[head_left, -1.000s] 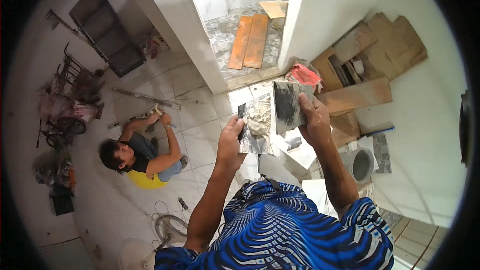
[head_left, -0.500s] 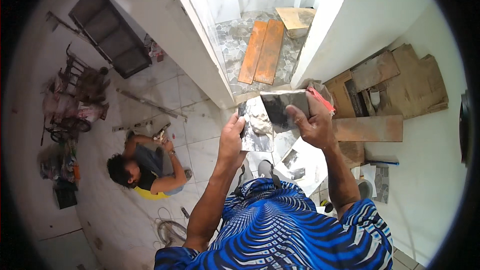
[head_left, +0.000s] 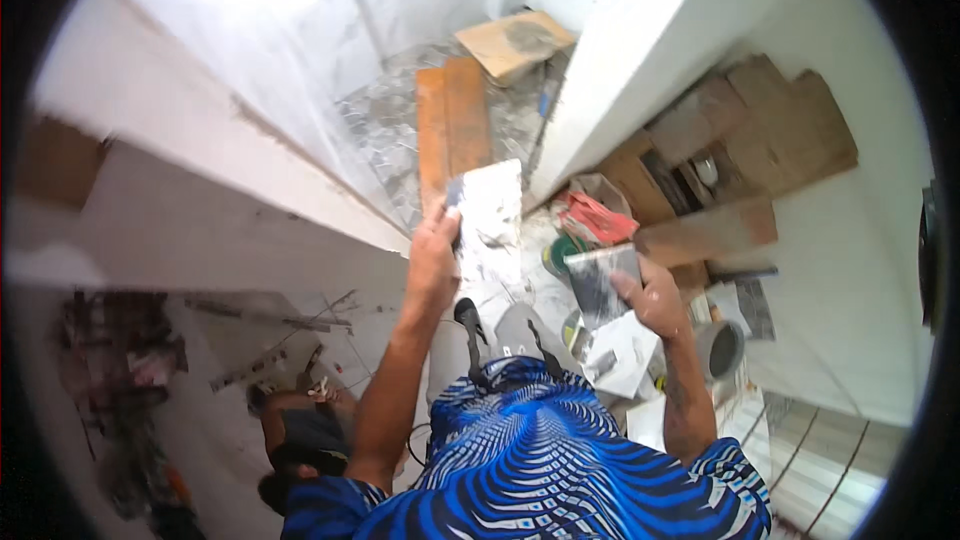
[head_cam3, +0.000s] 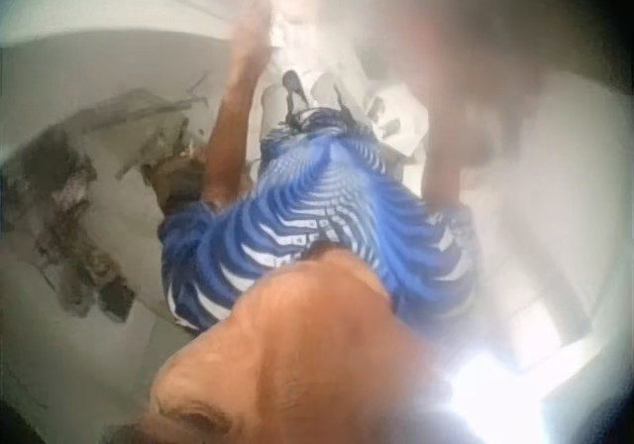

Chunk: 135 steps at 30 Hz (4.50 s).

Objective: The person mixes putty using scrapers and applies it into the seams between wall tiles using putty knives and a spreader.

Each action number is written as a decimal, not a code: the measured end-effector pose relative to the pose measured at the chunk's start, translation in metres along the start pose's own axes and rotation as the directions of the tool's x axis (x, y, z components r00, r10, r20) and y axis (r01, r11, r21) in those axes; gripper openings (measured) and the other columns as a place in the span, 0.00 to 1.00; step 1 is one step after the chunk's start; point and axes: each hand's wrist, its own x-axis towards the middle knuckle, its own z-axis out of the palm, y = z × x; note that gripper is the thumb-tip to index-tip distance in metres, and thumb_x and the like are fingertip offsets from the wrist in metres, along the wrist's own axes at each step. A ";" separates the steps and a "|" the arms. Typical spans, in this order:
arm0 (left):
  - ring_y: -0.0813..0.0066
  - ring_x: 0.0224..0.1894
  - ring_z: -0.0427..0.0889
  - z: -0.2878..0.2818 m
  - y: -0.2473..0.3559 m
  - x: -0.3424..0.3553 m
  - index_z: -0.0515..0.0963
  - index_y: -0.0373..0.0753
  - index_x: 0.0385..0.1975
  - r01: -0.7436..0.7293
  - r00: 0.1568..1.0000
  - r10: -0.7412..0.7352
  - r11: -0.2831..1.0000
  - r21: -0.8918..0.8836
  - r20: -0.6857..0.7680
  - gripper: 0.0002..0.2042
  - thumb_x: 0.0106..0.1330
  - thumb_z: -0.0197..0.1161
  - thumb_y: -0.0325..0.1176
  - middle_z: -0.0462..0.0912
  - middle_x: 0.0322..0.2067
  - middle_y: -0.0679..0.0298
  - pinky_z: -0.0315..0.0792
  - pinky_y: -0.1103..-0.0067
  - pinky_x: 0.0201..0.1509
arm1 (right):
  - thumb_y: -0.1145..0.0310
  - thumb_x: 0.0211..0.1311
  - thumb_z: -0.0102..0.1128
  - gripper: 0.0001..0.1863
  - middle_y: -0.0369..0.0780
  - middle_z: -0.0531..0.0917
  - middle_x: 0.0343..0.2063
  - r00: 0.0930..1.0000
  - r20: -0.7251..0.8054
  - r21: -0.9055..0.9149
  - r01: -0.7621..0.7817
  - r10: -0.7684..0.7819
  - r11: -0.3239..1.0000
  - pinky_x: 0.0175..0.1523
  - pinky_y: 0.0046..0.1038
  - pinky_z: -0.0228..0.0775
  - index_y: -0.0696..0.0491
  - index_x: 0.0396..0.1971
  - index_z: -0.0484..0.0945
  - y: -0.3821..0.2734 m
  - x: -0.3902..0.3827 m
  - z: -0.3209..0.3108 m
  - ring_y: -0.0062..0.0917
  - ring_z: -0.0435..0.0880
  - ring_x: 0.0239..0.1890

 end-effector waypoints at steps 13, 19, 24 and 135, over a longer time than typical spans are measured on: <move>0.71 0.46 0.81 0.036 -0.012 0.139 0.63 0.30 0.60 0.338 0.924 -0.316 0.938 -0.074 0.213 0.19 0.73 0.44 0.29 0.77 0.50 0.54 0.79 0.74 0.50 | 0.51 0.69 0.50 0.24 0.38 0.82 0.35 0.951 -0.022 0.991 -0.020 0.309 0.132 0.22 0.24 0.64 0.56 0.52 0.72 0.005 0.137 0.019 0.21 0.74 0.23; 0.71 0.45 0.82 0.062 0.015 0.200 0.63 0.30 0.61 0.342 0.937 -0.327 0.931 -0.126 0.125 0.19 0.72 0.43 0.29 0.77 0.49 0.53 0.79 0.74 0.50 | 0.57 0.68 0.53 0.24 0.42 0.81 0.43 0.989 0.069 0.957 -0.102 0.131 0.270 0.42 0.27 0.75 0.62 0.52 0.72 0.034 0.231 -0.012 0.25 0.81 0.39; 0.74 0.41 0.83 0.064 0.041 0.248 0.62 0.31 0.60 0.188 0.981 -0.187 0.982 -0.019 0.060 0.19 0.72 0.43 0.29 0.78 0.46 0.56 0.81 0.75 0.44 | 0.61 0.68 0.54 0.22 0.40 0.81 0.44 0.963 0.268 0.891 -0.244 -0.009 0.383 0.50 0.28 0.74 0.64 0.52 0.72 0.066 0.297 -0.046 0.23 0.81 0.44; 0.72 0.47 0.79 0.121 0.107 1.013 0.66 0.30 0.57 0.454 0.636 -0.565 0.824 0.338 0.525 0.17 0.72 0.47 0.30 0.77 0.48 0.57 0.76 0.76 0.50 | 0.50 0.68 0.43 0.27 0.42 0.71 0.59 0.388 -0.501 0.599 0.801 0.773 -0.014 0.46 0.50 0.68 0.47 0.62 0.65 0.076 0.658 -0.012 0.41 0.69 0.59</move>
